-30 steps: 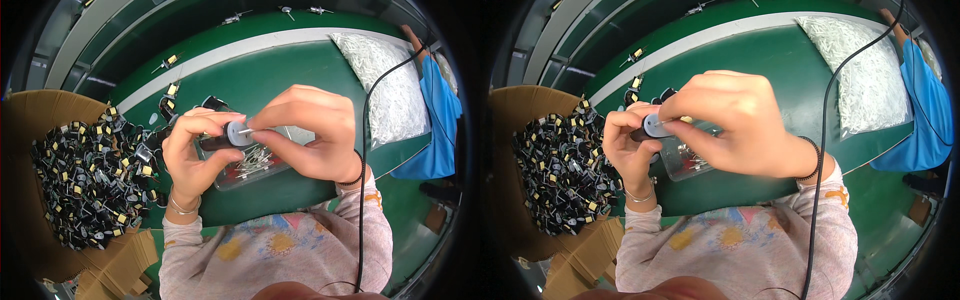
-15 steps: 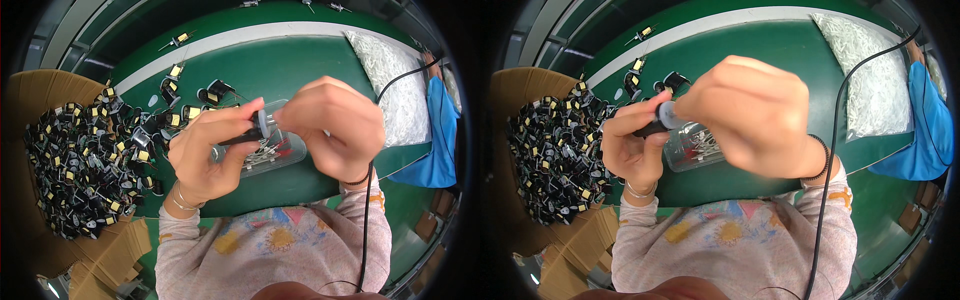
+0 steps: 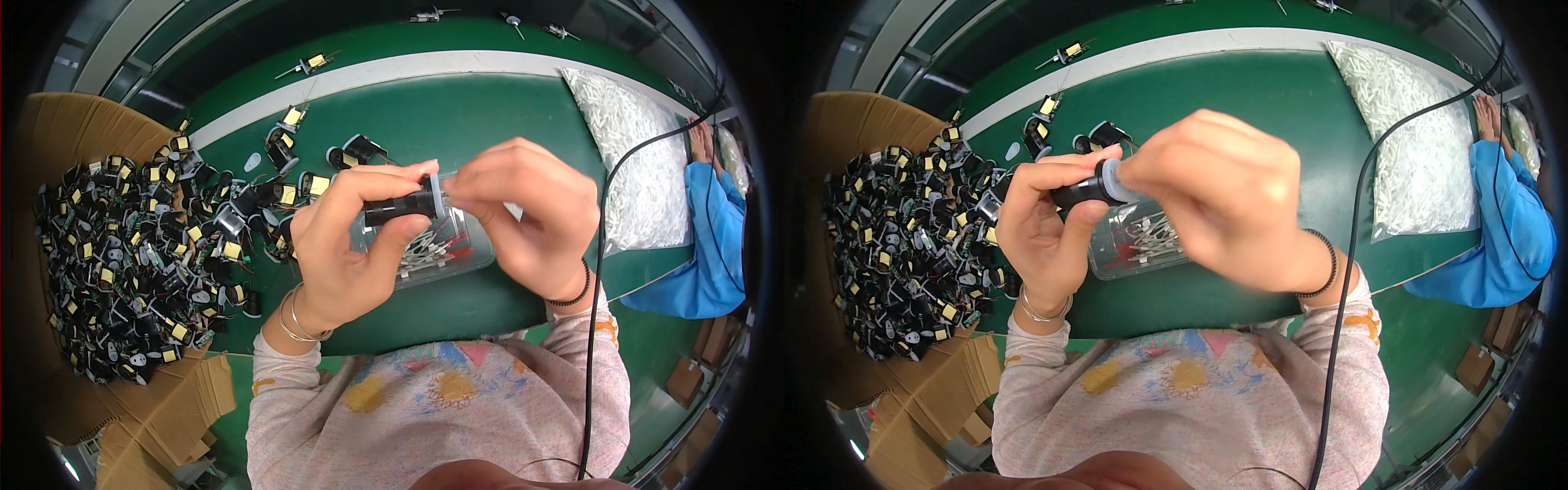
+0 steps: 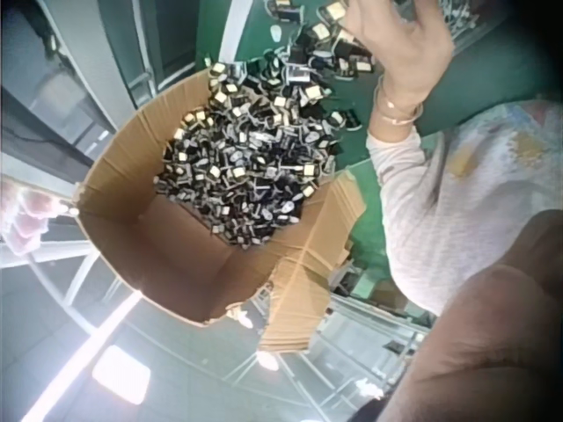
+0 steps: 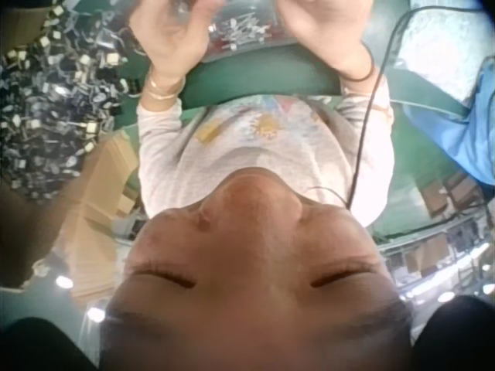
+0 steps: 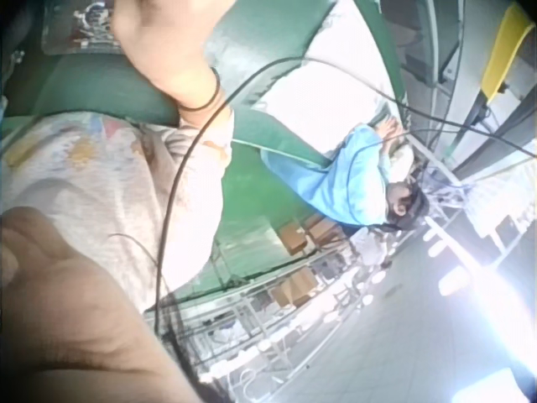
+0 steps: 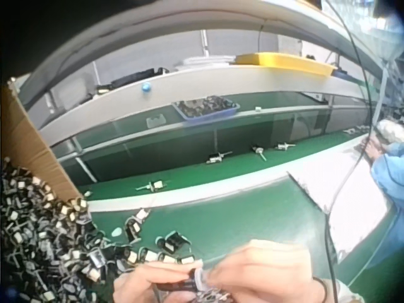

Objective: The person assembles electrical components by inserting a thin rod through a white plastic piece and into a black housing, then secures them using a small metal tool.

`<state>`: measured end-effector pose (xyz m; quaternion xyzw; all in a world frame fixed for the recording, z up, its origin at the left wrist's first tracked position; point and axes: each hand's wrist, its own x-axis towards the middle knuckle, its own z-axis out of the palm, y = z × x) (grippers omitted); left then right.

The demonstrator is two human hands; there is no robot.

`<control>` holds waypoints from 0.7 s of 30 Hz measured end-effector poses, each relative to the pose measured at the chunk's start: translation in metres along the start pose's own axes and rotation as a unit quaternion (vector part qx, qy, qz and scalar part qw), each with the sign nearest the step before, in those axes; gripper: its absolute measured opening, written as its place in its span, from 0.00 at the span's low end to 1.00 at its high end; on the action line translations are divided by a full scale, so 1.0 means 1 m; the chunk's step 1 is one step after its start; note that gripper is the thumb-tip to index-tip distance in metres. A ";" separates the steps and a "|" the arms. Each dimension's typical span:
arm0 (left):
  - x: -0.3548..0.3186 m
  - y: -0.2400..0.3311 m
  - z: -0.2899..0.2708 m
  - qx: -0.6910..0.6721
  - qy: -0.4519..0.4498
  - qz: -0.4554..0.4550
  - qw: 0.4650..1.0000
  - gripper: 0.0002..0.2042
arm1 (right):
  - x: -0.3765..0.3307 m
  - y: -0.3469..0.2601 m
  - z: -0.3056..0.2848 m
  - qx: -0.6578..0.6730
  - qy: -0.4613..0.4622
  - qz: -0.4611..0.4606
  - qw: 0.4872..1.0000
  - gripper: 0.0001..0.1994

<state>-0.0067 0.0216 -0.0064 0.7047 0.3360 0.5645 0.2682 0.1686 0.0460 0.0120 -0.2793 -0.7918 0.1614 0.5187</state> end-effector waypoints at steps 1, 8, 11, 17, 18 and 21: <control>0.000 -0.001 0.000 0.012 0.003 0.002 1.000 0.09 | -0.002 0.001 0.001 -0.022 0.005 -0.028 0.999 0.11; 0.007 -0.008 0.001 -0.003 0.040 -0.010 0.999 0.10 | 0.004 0.007 0.006 -0.077 0.028 -0.075 0.994 0.10; 0.010 -0.009 -0.006 -0.055 0.039 -0.048 0.997 0.09 | 0.013 0.007 0.003 0.035 0.062 0.051 0.996 0.07; 0.013 -0.008 -0.011 -0.127 0.068 -0.106 0.984 0.08 | 0.007 0.017 0.011 0.149 0.064 0.144 0.976 0.08; 0.015 -0.010 -0.011 -0.134 0.073 -0.112 0.982 0.08 | 0.007 0.018 0.012 0.148 0.065 0.142 0.977 0.08; 0.034 -0.028 -0.012 -0.113 0.061 -0.124 0.984 0.08 | 0.011 0.036 0.009 0.102 0.069 0.165 0.979 0.13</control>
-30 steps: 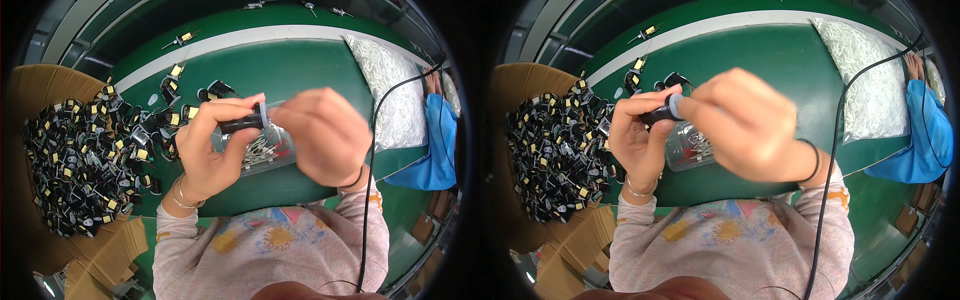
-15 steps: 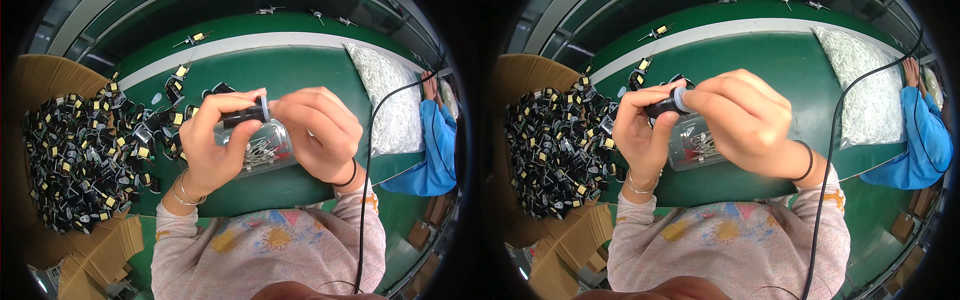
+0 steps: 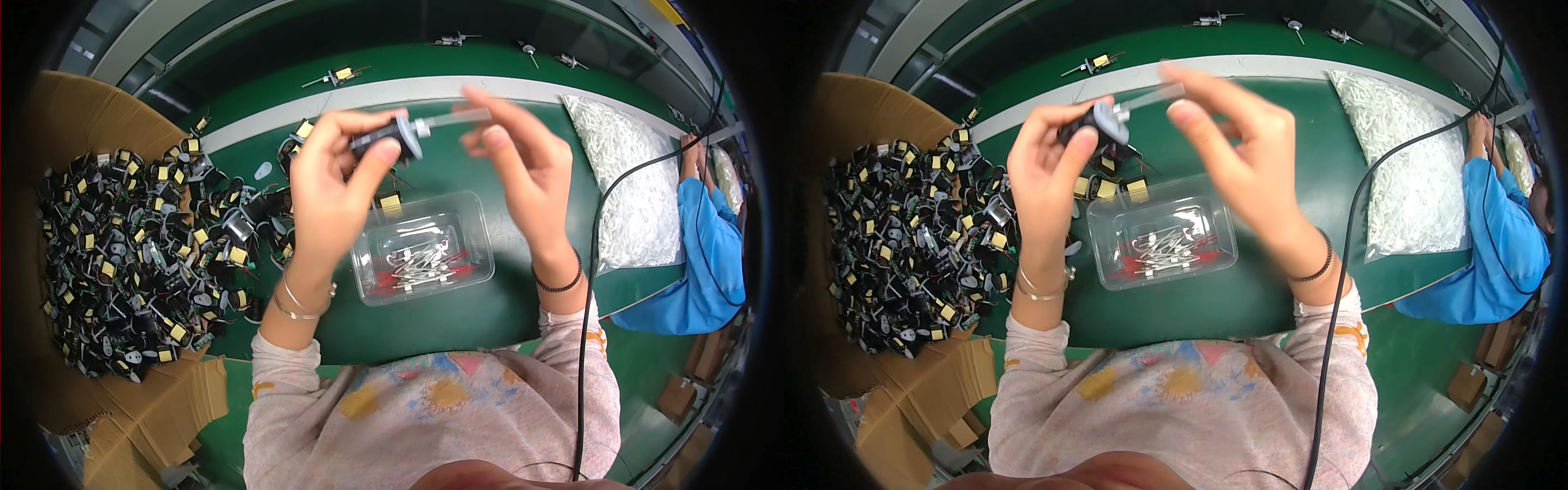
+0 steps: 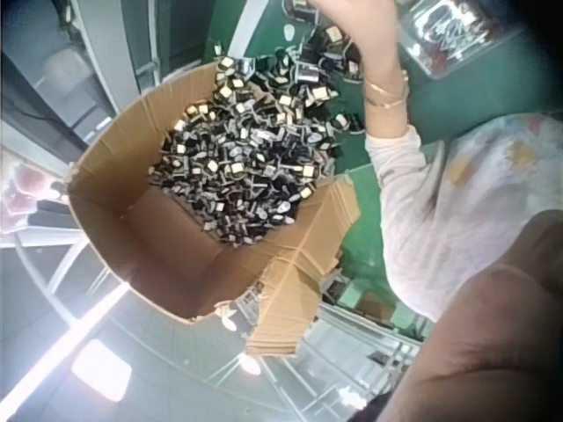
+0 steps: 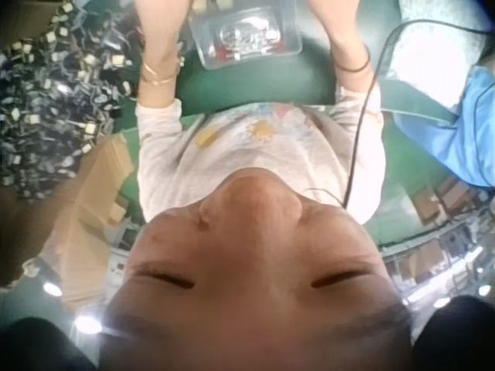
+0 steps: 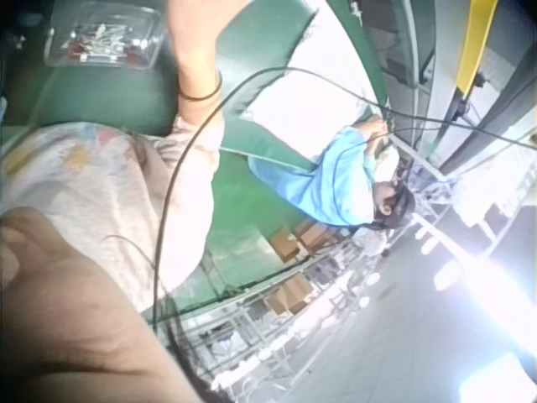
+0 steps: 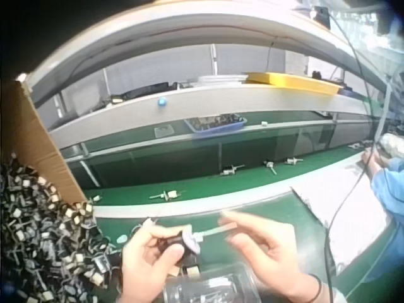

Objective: The person assembles electrical components by inserting a thin rod through a white plastic piece and into a black housing, then secures them using a small metal tool.

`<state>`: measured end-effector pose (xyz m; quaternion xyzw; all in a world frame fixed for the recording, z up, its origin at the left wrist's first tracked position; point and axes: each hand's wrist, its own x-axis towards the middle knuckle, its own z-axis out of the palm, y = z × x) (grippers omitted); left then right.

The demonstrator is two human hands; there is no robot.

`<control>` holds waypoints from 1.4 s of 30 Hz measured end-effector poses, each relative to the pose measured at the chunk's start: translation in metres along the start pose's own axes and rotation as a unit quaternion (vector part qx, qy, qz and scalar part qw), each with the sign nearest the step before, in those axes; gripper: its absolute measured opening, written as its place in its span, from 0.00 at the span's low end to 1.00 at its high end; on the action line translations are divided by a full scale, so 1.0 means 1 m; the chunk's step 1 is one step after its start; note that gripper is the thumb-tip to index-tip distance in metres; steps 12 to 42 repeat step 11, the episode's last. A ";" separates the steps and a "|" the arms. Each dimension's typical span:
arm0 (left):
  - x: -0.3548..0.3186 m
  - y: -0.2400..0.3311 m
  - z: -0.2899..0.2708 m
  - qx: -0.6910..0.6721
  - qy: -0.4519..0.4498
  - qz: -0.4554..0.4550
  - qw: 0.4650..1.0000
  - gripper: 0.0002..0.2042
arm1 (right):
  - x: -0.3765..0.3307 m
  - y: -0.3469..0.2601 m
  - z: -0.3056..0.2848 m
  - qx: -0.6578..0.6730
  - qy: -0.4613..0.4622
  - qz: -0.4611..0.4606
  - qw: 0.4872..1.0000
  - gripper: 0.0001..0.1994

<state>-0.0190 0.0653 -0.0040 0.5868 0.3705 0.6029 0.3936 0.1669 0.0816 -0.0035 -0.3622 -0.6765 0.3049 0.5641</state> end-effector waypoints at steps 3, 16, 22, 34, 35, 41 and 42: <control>0.058 -0.044 -0.024 0.151 -0.015 0.008 0.988 0.08 | 0.011 0.006 -0.012 -0.055 0.054 0.005 0.997 0.18; 0.153 -0.135 -0.028 0.604 0.020 0.024 0.796 0.22 | -0.010 -0.015 -0.043 -0.076 -0.034 -0.003 0.997 0.08; 0.153 -0.135 -0.028 0.604 0.020 0.024 0.796 0.22 | -0.010 -0.015 -0.043 -0.076 -0.034 -0.003 0.997 0.08; 0.153 -0.135 -0.028 0.604 0.020 0.024 0.796 0.22 | -0.010 -0.015 -0.043 -0.076 -0.034 -0.003 0.997 0.08; 0.153 -0.135 -0.028 0.604 0.020 0.024 0.796 0.22 | -0.010 -0.015 -0.043 -0.076 -0.034 -0.003 0.997 0.08; 0.153 -0.135 -0.028 0.604 0.020 0.024 0.796 0.22 | -0.010 -0.015 -0.043 -0.076 -0.034 -0.003 0.997 0.08; 0.153 -0.135 -0.028 0.604 0.020 0.024 0.796 0.22 | -0.010 -0.015 -0.043 -0.076 -0.034 -0.003 0.997 0.08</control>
